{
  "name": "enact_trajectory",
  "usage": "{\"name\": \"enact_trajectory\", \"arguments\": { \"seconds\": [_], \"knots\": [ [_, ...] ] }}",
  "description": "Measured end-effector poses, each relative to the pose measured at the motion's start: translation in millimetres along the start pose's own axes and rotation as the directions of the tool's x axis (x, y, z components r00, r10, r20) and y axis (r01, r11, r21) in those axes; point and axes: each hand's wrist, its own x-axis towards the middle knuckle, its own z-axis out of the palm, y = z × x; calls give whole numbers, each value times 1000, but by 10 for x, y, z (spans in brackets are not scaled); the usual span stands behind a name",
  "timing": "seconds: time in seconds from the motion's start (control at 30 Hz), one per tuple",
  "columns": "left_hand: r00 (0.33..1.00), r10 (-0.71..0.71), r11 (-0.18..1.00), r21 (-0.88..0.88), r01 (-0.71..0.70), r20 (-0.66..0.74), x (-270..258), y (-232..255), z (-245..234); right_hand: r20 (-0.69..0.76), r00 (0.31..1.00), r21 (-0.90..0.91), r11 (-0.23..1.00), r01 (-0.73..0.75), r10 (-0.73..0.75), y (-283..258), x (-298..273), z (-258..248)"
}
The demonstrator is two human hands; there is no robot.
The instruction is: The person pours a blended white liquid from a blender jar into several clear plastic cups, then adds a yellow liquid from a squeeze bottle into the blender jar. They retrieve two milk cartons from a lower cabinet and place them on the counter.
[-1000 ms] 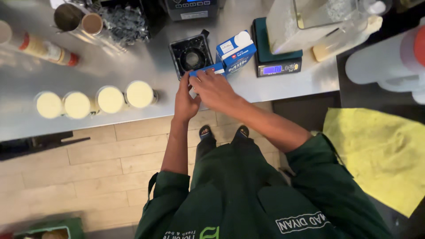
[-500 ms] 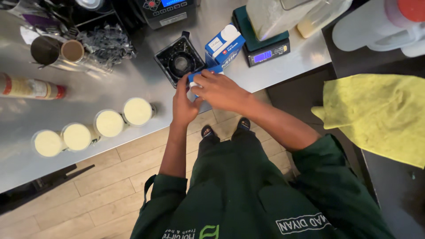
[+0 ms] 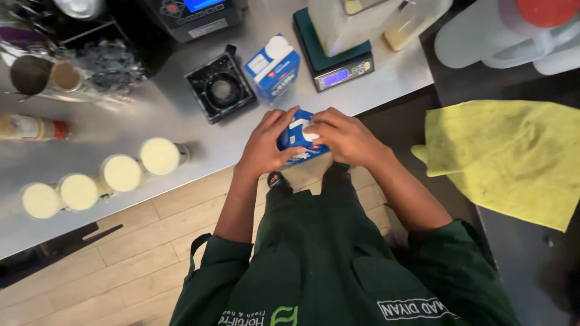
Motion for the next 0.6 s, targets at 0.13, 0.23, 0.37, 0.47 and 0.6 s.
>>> {"name": "enact_trajectory", "arguments": {
  "seconds": [0.13,0.23,0.37,0.47,0.6],
  "knots": [
    [983,-41,993,-101,60,178,341,72,348,-71,993,156,982,106,-95,579,-447,-298],
    [980,-78,975,-193,114,181,550,154,634,-188,981,212,977,-14,55,1138,-859,-513],
    [990,-119,956,-262,134,72,748,286,987,-369,783,359,854,-378,501,2132,-1160,-423],
    [994,-111,958,-269,102,-17,896,442,1240,-478,823,-59,924,-377,306,2865,-1300,-316],
    [995,-69,967,-249,50,-70,1068,725,1432,-378,860,-131,900,-415,341,3363,-1424,-188]
  ]
}}
